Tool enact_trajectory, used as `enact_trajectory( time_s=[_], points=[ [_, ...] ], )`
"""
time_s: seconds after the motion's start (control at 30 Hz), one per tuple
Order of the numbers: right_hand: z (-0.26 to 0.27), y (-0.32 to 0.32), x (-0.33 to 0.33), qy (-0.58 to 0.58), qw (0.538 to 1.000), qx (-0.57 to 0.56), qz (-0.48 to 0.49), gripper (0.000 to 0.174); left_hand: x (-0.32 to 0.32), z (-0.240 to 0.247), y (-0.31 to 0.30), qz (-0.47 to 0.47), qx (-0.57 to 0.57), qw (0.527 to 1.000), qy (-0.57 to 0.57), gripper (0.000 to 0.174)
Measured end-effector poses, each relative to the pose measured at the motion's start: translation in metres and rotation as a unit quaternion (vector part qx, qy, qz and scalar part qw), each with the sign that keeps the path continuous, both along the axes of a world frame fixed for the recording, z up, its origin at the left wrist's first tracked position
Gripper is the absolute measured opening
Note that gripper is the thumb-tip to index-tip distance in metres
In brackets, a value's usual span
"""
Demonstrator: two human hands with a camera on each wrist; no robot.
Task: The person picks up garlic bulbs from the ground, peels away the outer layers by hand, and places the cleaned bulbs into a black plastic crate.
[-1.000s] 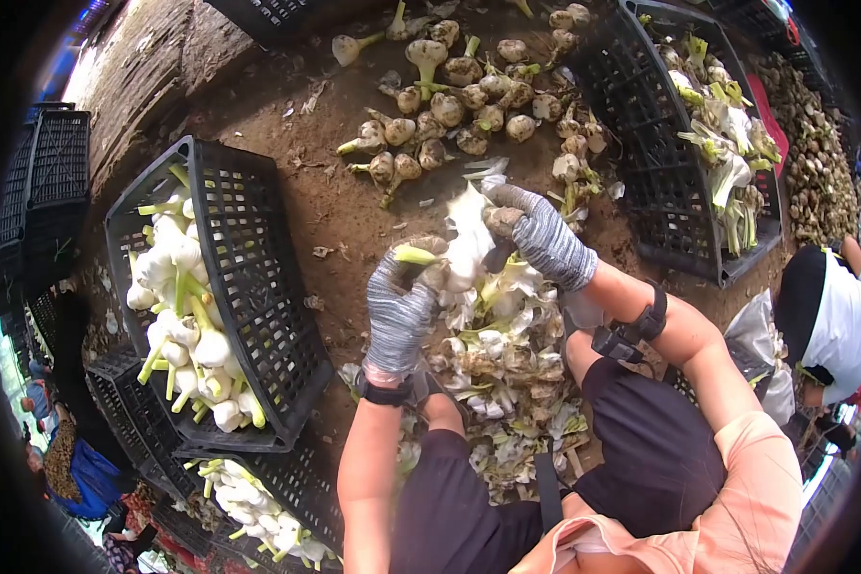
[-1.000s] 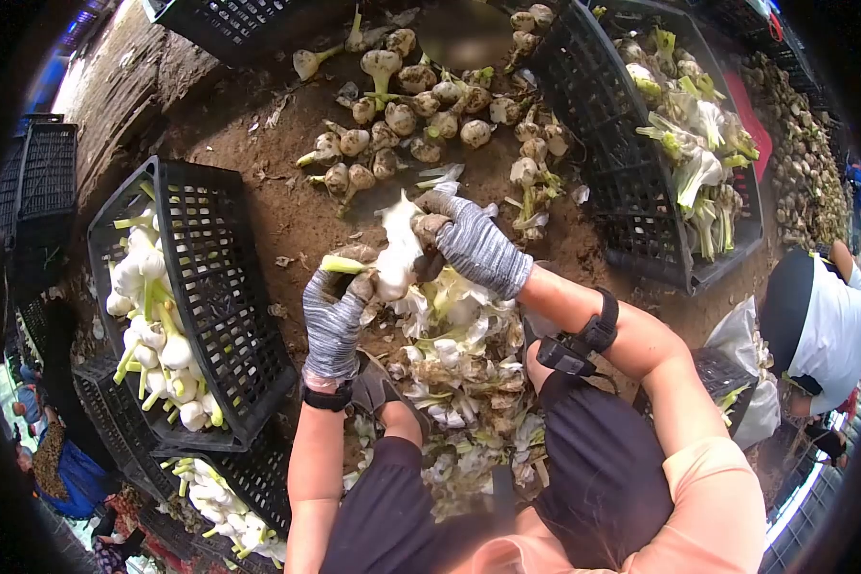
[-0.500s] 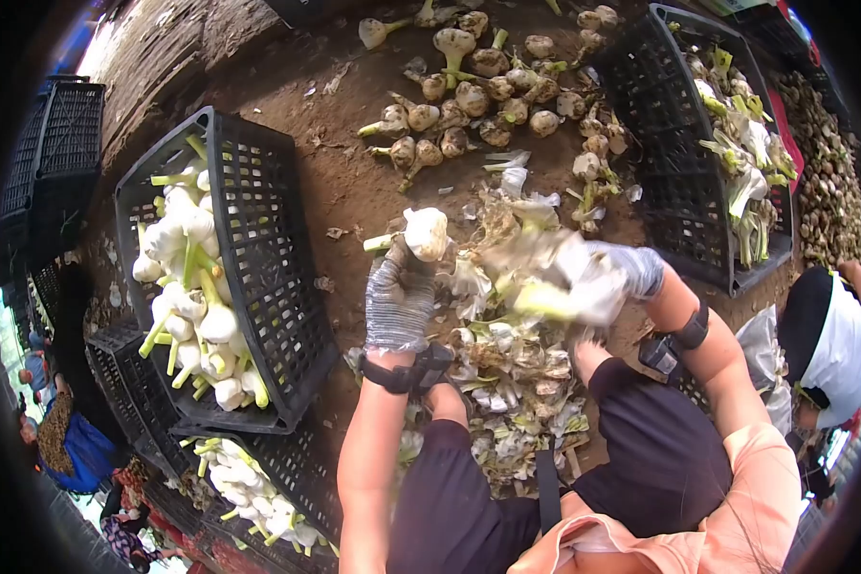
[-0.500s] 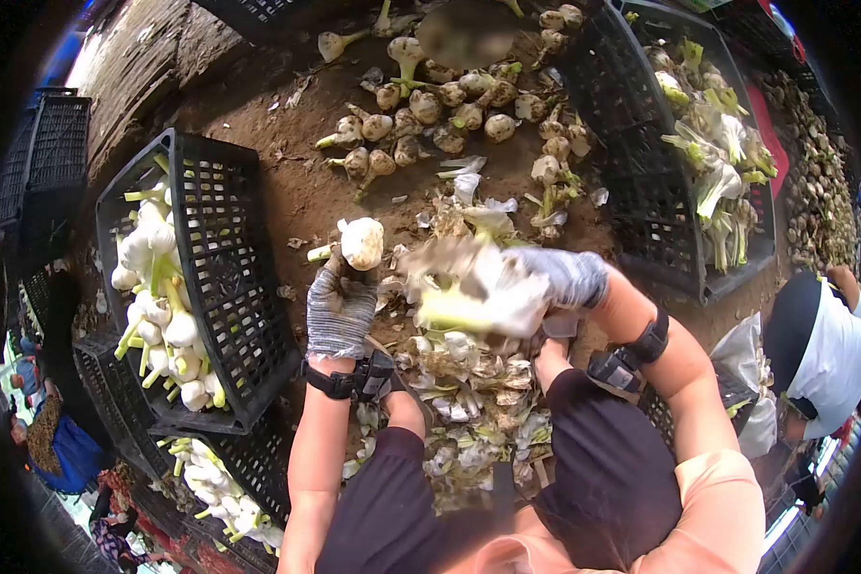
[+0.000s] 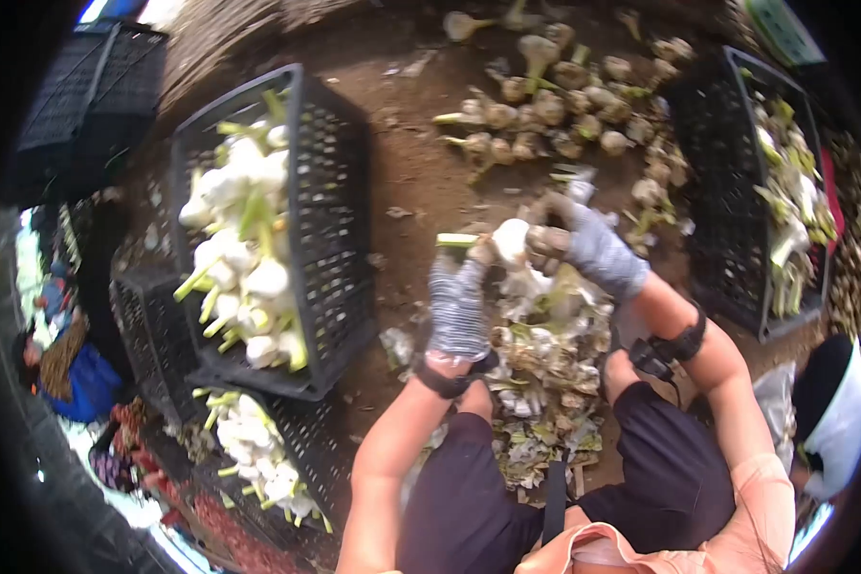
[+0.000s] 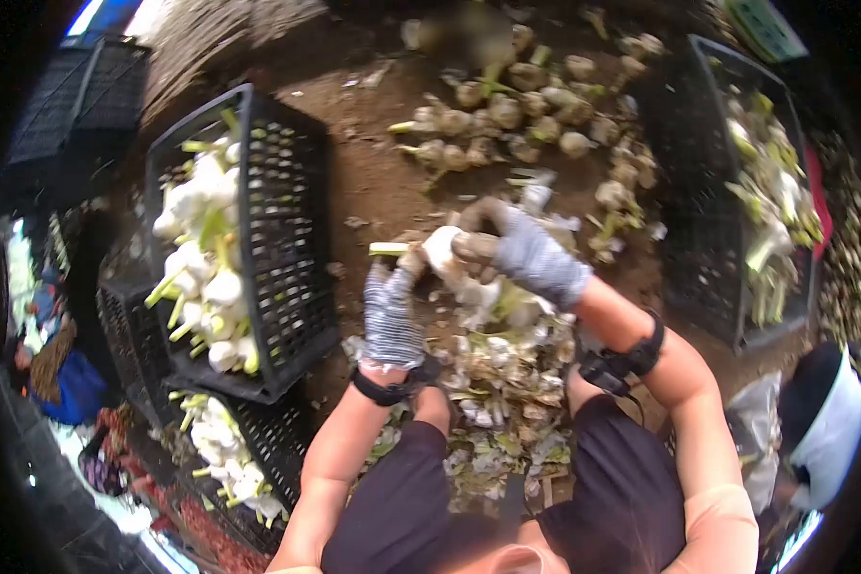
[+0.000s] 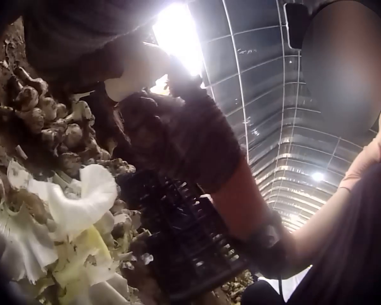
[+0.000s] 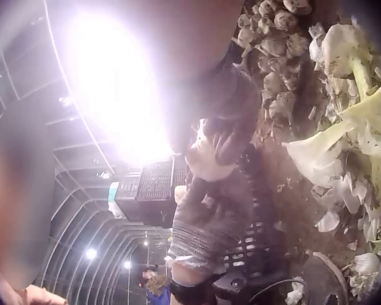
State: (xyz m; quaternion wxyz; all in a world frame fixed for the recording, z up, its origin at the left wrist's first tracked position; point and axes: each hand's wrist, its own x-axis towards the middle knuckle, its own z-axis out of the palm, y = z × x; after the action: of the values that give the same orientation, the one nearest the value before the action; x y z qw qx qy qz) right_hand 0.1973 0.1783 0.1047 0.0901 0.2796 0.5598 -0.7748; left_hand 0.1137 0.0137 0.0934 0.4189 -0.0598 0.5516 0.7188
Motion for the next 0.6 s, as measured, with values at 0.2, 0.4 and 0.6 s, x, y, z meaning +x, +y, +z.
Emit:
enact_trajectory(
  time_s=[0.2,0.4,0.6],
  points=[
    [-0.034,0.019,0.019,0.014,0.998,0.026,0.061,0.024,-0.074,0.042,-0.012,0.159,0.153,0.966,-0.135,0.032],
    [-0.059,0.061,0.015,-0.010,0.993,0.112,-0.030,0.024,-0.138,0.104,-0.049,0.182,0.383,0.905,0.037,0.059],
    [-0.064,0.141,-0.048,-0.078,0.862,0.496,-0.067,0.034,-0.078,0.066,-0.006,0.086,0.106,0.990,-0.037,0.036]
  ],
)
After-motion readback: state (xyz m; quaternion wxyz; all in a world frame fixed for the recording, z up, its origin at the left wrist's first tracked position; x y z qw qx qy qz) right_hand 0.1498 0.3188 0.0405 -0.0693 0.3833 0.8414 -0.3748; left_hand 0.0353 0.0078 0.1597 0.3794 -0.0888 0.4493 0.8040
